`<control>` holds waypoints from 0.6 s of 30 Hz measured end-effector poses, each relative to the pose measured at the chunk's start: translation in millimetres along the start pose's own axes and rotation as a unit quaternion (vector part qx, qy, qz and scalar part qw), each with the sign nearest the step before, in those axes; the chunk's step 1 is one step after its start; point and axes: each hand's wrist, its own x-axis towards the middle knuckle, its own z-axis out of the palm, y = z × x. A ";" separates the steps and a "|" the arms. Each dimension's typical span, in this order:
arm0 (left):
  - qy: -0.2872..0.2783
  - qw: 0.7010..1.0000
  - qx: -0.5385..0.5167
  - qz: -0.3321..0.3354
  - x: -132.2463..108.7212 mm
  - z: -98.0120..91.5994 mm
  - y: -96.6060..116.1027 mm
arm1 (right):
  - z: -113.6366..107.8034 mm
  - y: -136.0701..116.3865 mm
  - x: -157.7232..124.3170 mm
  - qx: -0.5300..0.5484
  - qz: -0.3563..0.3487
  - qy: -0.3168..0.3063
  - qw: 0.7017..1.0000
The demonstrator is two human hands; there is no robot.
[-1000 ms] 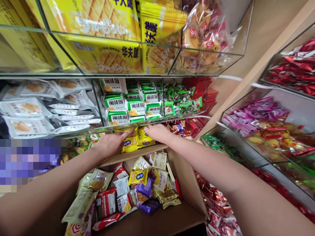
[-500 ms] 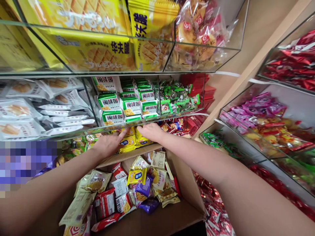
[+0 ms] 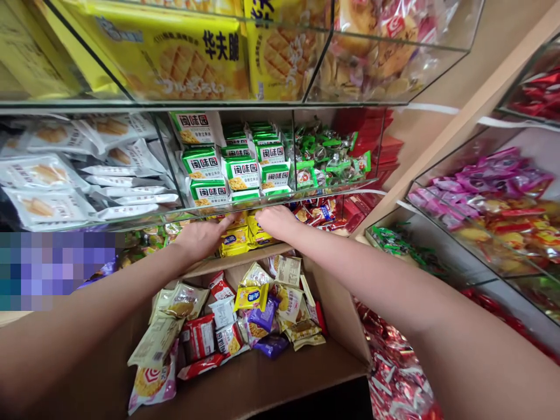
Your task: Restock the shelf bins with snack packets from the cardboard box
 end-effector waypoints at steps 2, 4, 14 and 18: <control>0.000 1.000 0.004 0.011 -4.4 -2.9 -0.6 | -3.0 3.2 -5.4 -0.002 0.001 -0.014 1.000; 0.006 1.000 0.011 0.027 -8.3 -4.6 -1.1 | -5.6 5.7 -10.8 -0.005 -0.004 -0.021 1.000; 0.011 0.999 0.010 0.034 -0.8 4.4 -7.6 | -4.5 1.9 -12.9 -0.099 -0.029 -0.027 0.994; 0.007 1.000 0.004 0.030 0.8 7.2 -9.6 | -0.1 4.4 -2.5 -0.112 -0.051 -0.020 0.992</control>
